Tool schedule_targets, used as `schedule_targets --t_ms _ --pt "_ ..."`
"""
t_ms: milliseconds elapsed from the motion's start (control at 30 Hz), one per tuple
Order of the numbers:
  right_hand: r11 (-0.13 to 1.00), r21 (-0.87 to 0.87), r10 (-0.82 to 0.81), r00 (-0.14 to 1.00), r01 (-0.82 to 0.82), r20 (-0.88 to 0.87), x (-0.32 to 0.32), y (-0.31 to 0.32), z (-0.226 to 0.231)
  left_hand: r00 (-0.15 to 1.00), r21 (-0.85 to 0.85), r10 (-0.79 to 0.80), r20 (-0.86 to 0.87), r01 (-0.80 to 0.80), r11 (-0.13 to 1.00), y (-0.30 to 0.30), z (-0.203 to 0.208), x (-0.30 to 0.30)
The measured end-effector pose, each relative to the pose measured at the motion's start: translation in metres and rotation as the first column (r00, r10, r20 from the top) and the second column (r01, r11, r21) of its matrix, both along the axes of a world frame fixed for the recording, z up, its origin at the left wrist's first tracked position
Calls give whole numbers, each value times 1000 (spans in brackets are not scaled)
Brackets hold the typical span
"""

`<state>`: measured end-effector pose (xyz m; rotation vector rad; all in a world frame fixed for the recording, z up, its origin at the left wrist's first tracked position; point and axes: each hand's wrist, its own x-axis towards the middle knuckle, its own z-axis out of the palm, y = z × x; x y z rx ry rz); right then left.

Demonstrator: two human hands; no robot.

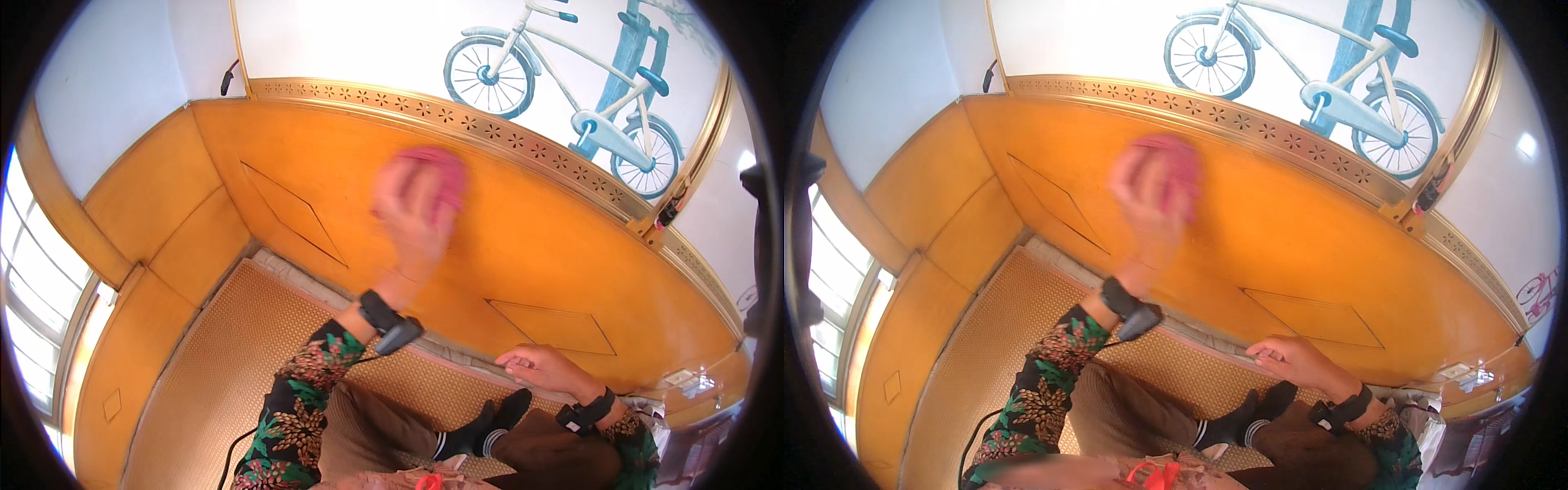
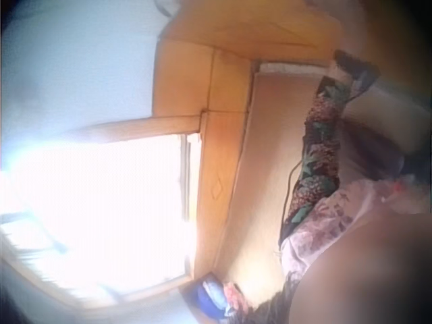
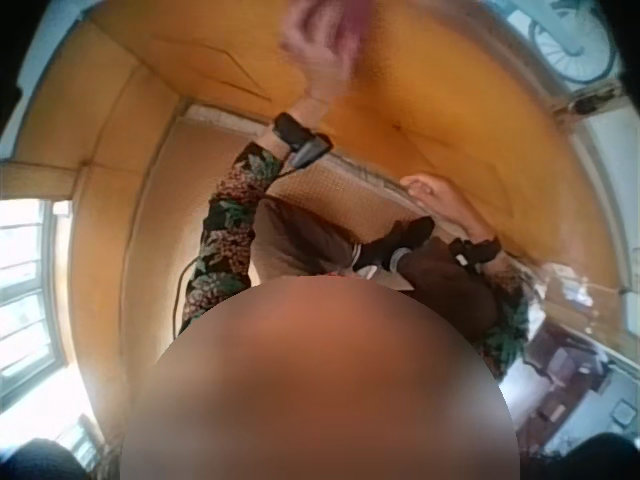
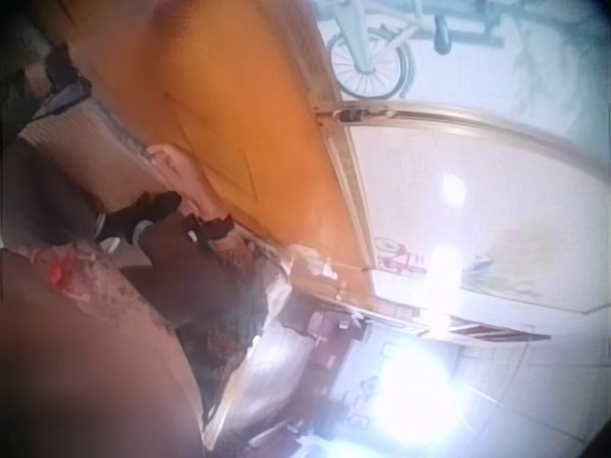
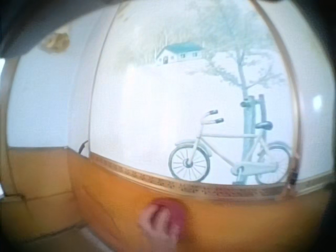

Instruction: The person wipes a yellow wall and ceiling with a pink cloth. They move folded clothes aside to reach the wall, then continue wiping the wall and ceiling surfaces.

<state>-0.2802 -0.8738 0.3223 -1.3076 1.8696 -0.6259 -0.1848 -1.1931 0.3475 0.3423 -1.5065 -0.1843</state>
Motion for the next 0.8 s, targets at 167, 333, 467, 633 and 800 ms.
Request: schedule_targets --t_ms 167,333,467,633,800 --pt "999 -41 25 999 -24 26 2 8 -3 959 -566 -125 254 252 785 63 14 -28" --pt "994 47 -102 992 98 74 -5 35 5 981 -216 -83 176 121 969 -10 6 14" --pt "997 0 -83 995 83 61 -9 45 10 973 394 36 -226 58 917 -60 -2 33" --pt "999 -53 -2 999 4 37 -8 45 7 998 187 -12 -68 25 982 21 -20 -11" --pt "990 -114 78 996 -81 -35 1 40 -2 904 -379 -256 343 382 843 133 -25 -64"
